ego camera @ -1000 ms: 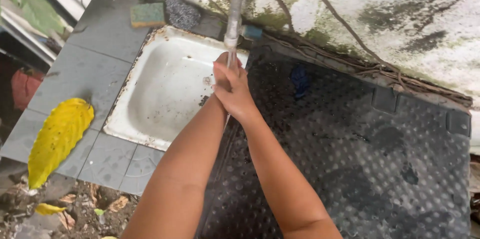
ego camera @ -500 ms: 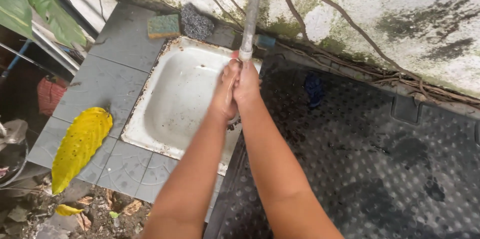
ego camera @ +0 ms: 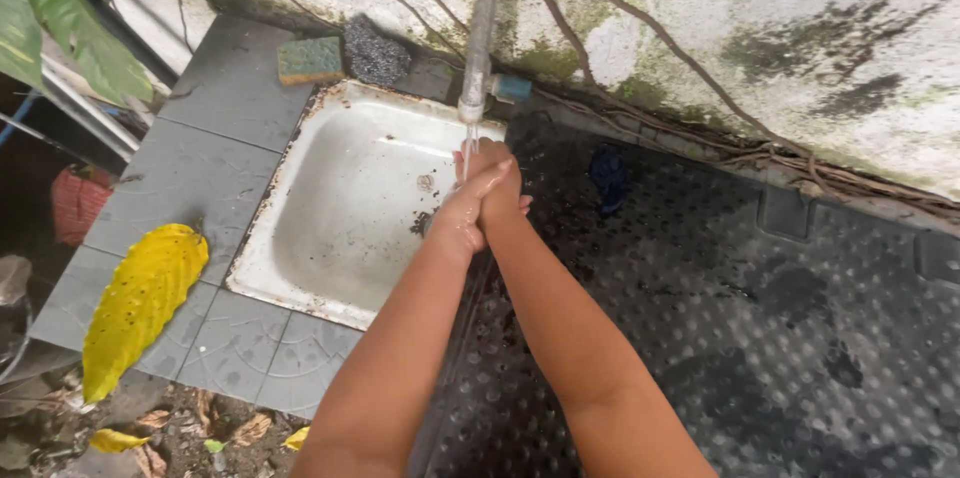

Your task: Scrubbing a black rubber car floor mat with soap and a scrubber in an outdoor wash area.

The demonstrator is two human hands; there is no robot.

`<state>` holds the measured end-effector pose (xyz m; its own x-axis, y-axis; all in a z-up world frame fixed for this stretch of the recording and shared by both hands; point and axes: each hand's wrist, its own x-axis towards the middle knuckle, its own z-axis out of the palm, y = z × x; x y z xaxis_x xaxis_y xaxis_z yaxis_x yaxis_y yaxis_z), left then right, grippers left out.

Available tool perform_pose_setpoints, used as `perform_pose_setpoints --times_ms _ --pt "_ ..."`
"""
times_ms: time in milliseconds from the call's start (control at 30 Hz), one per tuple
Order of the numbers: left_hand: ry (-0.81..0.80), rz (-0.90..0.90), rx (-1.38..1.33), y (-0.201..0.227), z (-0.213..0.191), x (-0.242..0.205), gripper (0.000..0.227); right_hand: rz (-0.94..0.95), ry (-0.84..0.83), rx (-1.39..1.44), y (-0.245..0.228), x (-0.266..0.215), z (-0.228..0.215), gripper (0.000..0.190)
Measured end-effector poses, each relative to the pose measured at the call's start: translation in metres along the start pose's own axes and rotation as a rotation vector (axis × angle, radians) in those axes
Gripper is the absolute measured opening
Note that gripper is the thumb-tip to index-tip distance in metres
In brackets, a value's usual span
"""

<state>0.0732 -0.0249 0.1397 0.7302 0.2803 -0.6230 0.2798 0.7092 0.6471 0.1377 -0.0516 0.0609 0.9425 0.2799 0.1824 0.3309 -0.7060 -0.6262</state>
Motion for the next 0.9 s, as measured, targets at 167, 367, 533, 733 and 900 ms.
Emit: perform_pose_setpoints --times_ms 167,367,533,733,900 --pt "-0.076 -0.168 -0.238 -0.014 -0.038 0.075 0.063 -0.741 -0.074 -0.322 0.042 -0.016 -0.002 0.019" --pt "-0.140 -0.188 -0.073 -0.022 -0.046 0.156 0.038 -0.286 -0.156 0.581 0.060 0.002 -0.051 0.029" --pt "-0.301 -0.210 0.171 0.005 -0.015 0.103 0.041 -0.183 0.156 -0.076 0.107 0.076 -0.039 0.034" --pt "-0.280 0.247 0.687 -0.005 -0.031 0.119 0.038 -0.493 0.085 -0.699 0.114 0.115 0.005 0.072" --pt "-0.346 0.511 1.160 0.014 -0.041 0.106 0.031 -0.724 0.458 -0.795 0.112 0.131 0.021 0.006"
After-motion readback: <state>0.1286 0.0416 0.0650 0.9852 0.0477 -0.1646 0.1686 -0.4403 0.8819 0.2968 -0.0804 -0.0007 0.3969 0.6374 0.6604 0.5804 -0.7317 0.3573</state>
